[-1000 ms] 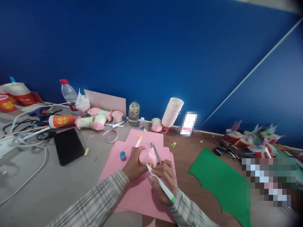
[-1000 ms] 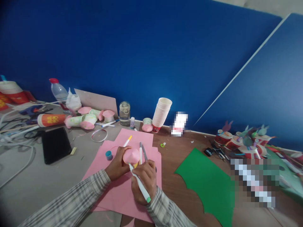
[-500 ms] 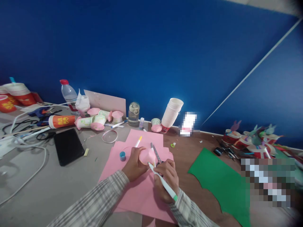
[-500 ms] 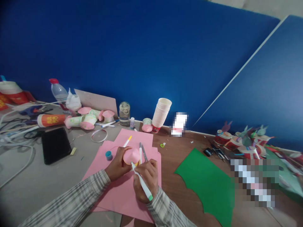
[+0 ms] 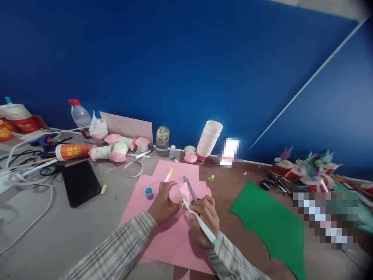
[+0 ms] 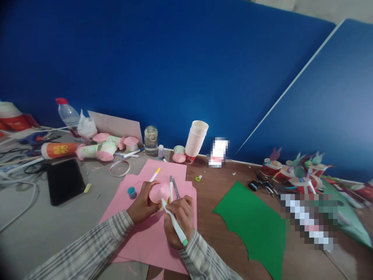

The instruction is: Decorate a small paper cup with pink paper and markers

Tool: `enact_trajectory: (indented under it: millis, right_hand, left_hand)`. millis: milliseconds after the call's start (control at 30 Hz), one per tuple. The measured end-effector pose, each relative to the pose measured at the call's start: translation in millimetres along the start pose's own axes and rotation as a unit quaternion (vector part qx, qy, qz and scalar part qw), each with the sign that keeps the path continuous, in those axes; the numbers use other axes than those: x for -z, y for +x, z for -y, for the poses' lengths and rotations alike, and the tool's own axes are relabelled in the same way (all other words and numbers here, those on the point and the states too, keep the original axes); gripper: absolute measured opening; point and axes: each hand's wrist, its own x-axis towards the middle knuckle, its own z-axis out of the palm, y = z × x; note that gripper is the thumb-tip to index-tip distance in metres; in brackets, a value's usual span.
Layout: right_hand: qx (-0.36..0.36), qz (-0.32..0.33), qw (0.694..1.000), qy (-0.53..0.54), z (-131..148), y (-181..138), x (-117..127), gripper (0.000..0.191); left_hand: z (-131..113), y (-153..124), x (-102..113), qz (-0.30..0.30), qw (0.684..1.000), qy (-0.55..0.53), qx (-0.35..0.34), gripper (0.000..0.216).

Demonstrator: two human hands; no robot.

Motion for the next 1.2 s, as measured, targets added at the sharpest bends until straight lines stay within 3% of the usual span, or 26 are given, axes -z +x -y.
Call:
enact_trajectory:
  millis: [733, 1200]
  right_hand:
    - [-0.042, -0.015, 0.996, -0.078, -2.6, -1.3, 0.1, 0.007]
    - [0.020, 0.022, 0.998, -0.056, 10.9, -1.9, -1.7, 0.006]
  left_hand:
    - [1.0, 0.3, 1.7, 0.005, 1.000, 0.021, 0.002, 0.060]
    - [2.3, 0.1, 1.1, 0.008, 1.000, 0.008, 0.004, 0.063]
